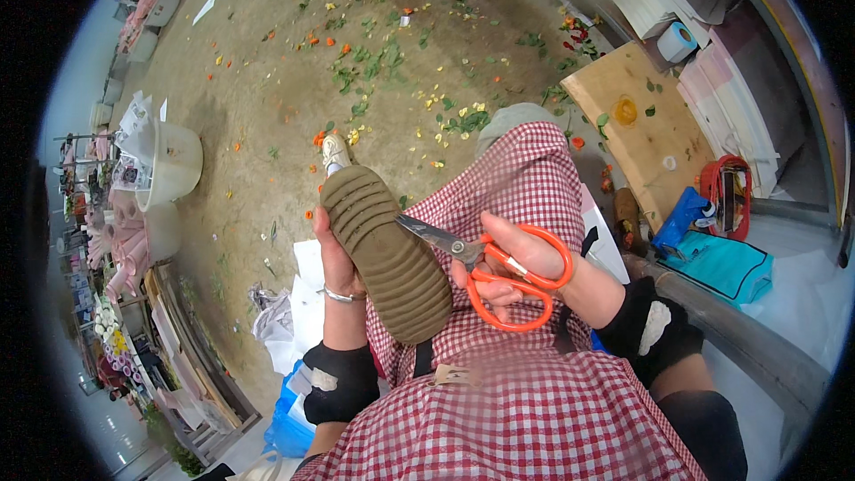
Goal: The person sits on the floor and uses orange-handled scissors to cut the sole of a shoe held in their left hand. They repeatedly trim the edges and grooves of the sole throughout the clip.
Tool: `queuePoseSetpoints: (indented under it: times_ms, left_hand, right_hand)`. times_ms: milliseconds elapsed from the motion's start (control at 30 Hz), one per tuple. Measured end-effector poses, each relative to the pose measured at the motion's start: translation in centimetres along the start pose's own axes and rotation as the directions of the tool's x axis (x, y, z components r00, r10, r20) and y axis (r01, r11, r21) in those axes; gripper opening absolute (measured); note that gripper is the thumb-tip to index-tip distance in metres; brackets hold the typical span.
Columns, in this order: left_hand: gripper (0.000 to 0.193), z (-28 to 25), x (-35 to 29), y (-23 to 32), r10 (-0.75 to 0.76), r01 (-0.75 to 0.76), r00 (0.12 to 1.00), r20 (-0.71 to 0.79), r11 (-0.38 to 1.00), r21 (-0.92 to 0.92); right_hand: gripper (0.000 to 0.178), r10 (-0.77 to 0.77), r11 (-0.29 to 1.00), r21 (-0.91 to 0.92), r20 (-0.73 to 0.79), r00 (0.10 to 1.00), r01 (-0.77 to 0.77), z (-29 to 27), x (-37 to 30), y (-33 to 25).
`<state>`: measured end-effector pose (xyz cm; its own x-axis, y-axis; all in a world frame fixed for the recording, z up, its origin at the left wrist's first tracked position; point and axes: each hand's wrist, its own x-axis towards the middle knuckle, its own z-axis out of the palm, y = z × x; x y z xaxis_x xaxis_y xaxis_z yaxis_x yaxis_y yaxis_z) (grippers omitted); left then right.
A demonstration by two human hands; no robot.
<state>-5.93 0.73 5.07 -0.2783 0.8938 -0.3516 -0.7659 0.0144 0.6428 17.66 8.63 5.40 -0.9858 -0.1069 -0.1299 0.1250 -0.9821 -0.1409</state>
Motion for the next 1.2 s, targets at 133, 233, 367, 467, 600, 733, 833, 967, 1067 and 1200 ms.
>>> queuePoseSetpoints:
  times_ms: [133,233,367,467,600,733,833,967,1067,1200]
  left_hand:
    - [0.058,0.3,-0.4,-0.4,0.069,-0.069,0.997,-0.032,0.998,0.009]
    - [0.065,0.3,-0.5,-0.7,0.137,-0.131,0.988,-0.070,0.988,0.084]
    - [0.065,0.7,-0.7,-0.9,0.225,-0.215,0.970,-0.092,0.971,0.106]
    - [0.066,0.5,-0.6,-1.2,0.281,-0.267,0.956,-0.086,0.953,0.145]
    - [0.068,0.8,-0.7,-1.3,0.313,-0.301,0.948,-0.058,0.941,0.156]
    - [0.070,-0.3,-0.8,-1.4,0.256,-0.254,0.966,-0.043,0.966,0.059]
    - [0.074,-0.2,-0.9,-1.3,0.271,-0.263,0.961,-0.063,0.958,0.112]
    - [0.065,-0.1,-0.9,-1.1,0.232,-0.231,0.971,-0.053,0.973,0.021]
    - [0.064,0.2,-0.6,-1.1,0.212,-0.213,0.976,-0.049,0.977,-0.004]
    - [0.063,0.9,0.0,-1.1,0.204,-0.205,0.978,-0.049,0.979,-0.019]
  right_hand:
    - [0.079,-0.065,0.996,-0.062,-0.035,0.997,0.063,0.7,0.7,0.7]
    - [0.079,-0.133,0.974,-0.190,-0.042,0.990,0.123,1.0,1.1,1.0]
    - [0.079,-0.170,0.974,-0.170,-0.103,0.980,0.151,1.7,1.3,1.6]
    - [0.078,-0.196,0.973,-0.144,-0.118,0.974,0.178,2.0,1.3,2.2]
    - [0.076,-0.212,0.971,-0.133,-0.106,0.971,0.198,2.2,1.4,2.4]
    - [0.075,-0.216,0.958,-0.221,-0.127,0.968,0.184,2.7,1.6,2.5]
    - [0.074,-0.221,0.958,-0.218,-0.138,0.966,0.188,2.5,1.8,2.8]
    - [0.074,-0.253,0.956,-0.186,-0.139,0.957,0.226,2.4,2.2,3.1]
    - [0.074,-0.275,0.949,-0.201,-0.146,0.950,0.243,2.4,2.4,3.0]
    - [0.074,-0.292,0.941,-0.221,-0.145,0.945,0.257,2.4,2.2,2.6]
